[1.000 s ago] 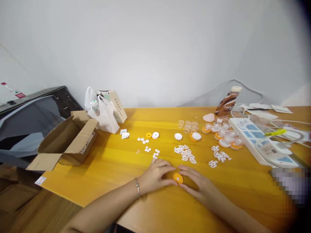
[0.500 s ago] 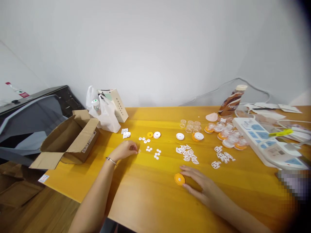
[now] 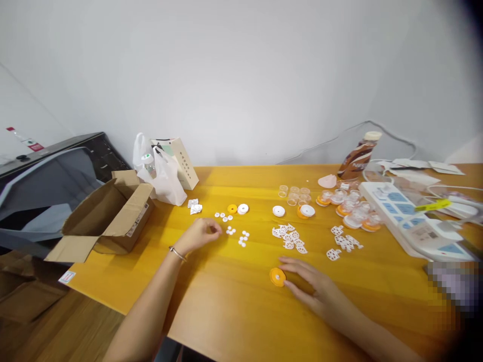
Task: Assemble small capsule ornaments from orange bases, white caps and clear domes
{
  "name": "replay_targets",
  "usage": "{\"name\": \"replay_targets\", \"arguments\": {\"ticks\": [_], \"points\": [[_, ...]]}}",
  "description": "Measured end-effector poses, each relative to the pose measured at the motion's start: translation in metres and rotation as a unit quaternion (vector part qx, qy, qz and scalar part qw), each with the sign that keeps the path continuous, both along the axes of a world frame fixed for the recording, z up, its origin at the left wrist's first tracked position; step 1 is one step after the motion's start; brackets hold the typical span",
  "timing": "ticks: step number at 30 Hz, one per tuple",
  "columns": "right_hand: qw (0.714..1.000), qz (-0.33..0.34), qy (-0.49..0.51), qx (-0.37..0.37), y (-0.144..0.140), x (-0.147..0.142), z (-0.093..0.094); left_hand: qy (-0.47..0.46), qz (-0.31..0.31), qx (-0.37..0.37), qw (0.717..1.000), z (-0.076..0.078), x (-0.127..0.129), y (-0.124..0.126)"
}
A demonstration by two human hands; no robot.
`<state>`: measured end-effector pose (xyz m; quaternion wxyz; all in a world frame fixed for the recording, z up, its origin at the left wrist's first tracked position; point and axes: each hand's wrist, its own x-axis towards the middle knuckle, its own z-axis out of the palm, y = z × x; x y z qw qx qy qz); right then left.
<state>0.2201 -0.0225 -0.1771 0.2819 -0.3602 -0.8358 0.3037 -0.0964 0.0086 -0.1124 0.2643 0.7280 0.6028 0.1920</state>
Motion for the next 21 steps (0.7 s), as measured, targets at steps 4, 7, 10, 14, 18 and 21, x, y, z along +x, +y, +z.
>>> {"name": "replay_targets", "arguments": {"ticks": [4,7,10,14,18,21], "points": [[0.997,-0.026,0.073,-0.019,-0.005,-0.008,0.009,-0.235,-0.035,-0.018,0.971,-0.008,0.065,-0.025],[0.992,-0.055,0.098,-0.064,-0.011,-0.015,0.017,-0.336,-0.039,-0.083,0.937,-0.019,0.103,-0.045],[0.985,-0.071,0.118,-0.101,-0.016,-0.02,0.02,-0.37,-0.038,-0.111,0.922,-0.026,0.119,-0.056],[0.978,-0.077,0.135,-0.138,-0.017,-0.022,0.019,-0.367,-0.031,-0.09,0.925,-0.03,0.12,-0.057],[0.971,-0.09,0.14,-0.17,-0.016,-0.022,0.018,-0.348,-0.034,-0.074,0.934,-0.032,0.121,-0.056],[0.965,-0.098,0.145,-0.196,-0.015,-0.022,0.019,-0.328,-0.036,-0.057,0.942,-0.033,0.124,-0.058]]}}
